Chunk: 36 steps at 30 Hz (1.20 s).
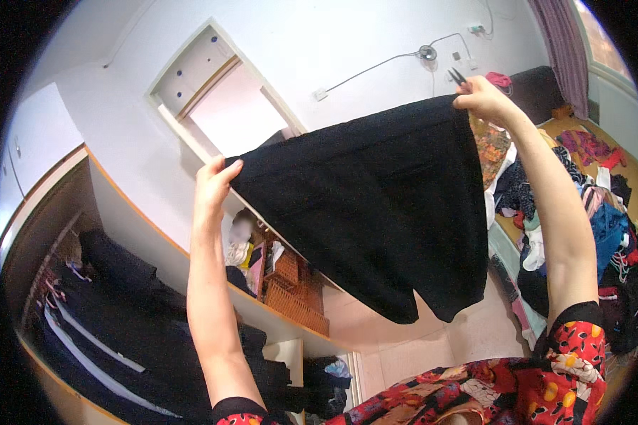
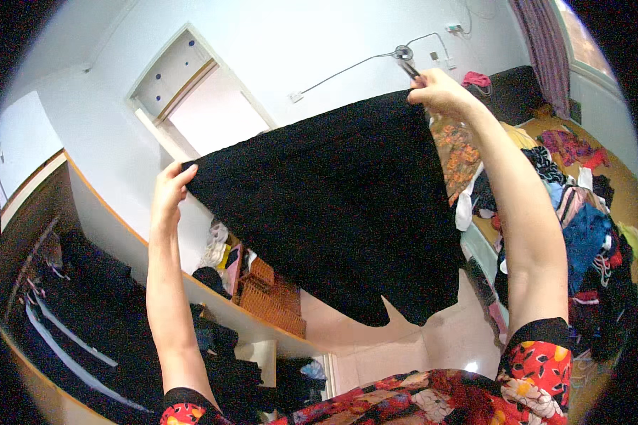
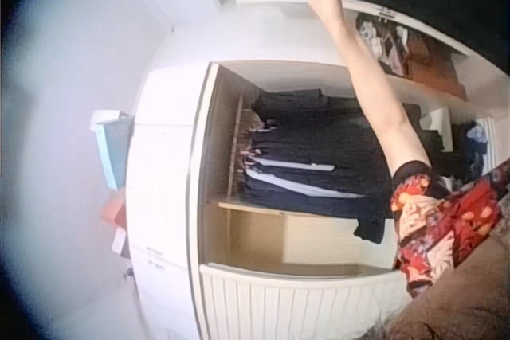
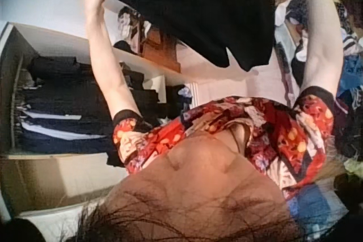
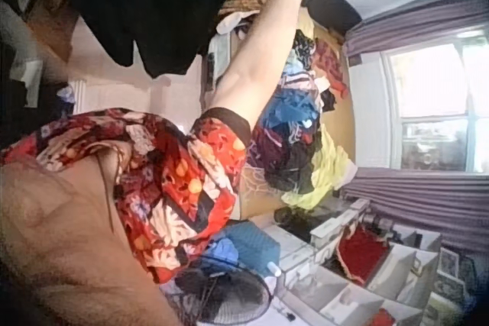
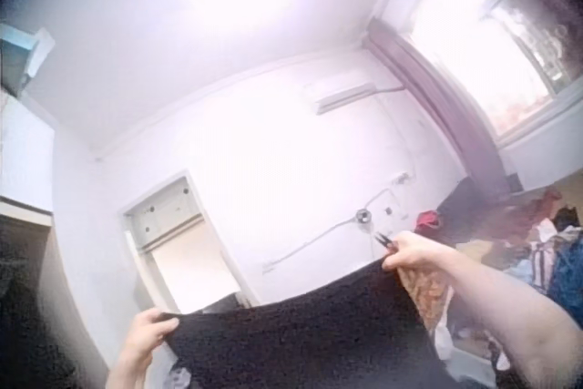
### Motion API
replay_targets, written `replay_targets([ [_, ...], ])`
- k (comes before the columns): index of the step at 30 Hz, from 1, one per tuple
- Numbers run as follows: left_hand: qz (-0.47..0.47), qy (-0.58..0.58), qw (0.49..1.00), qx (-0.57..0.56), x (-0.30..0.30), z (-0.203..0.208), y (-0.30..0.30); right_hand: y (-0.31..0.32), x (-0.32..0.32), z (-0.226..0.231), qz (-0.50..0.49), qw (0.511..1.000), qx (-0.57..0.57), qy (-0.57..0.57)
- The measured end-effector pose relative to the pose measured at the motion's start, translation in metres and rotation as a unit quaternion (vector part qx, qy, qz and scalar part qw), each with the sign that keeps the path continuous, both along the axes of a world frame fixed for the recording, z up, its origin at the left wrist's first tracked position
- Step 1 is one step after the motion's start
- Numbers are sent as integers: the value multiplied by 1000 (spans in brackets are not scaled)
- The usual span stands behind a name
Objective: The person holds up black shorts, places them on a pink hanger, and sets them on a bed before picking through a pile of clothes and selecting a pair of silver shorts to inspect and prepare for hanging.
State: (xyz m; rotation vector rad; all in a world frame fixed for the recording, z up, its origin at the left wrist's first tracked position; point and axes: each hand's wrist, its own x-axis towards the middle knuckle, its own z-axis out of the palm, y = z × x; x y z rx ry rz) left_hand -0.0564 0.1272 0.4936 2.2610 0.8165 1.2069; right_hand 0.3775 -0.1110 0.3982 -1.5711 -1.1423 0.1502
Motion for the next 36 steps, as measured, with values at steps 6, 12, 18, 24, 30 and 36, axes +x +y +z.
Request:
replay_targets([
  [6,-51,-8,999,-4,31,7,5,21,28,3,-120,966,40,-227],
  [12,-45,35,998,13,39,12,35,26,6,34,-108,985,-20,-133],
  [18,-52,-64,996,29,66,0,71,21,11,39,-95,979,13,-181],
  [24,-57,-101,990,83,77,-15,102,-2,-55,48,-188,968,-24,-166],
  [30,-115,-85,988,-52,88,-22,129,15,-39,50,-200,970,-9,-138],
  [36,-245,-29,967,-59,133,-50,139,16,-9,38,-220,954,-35,-200],
])
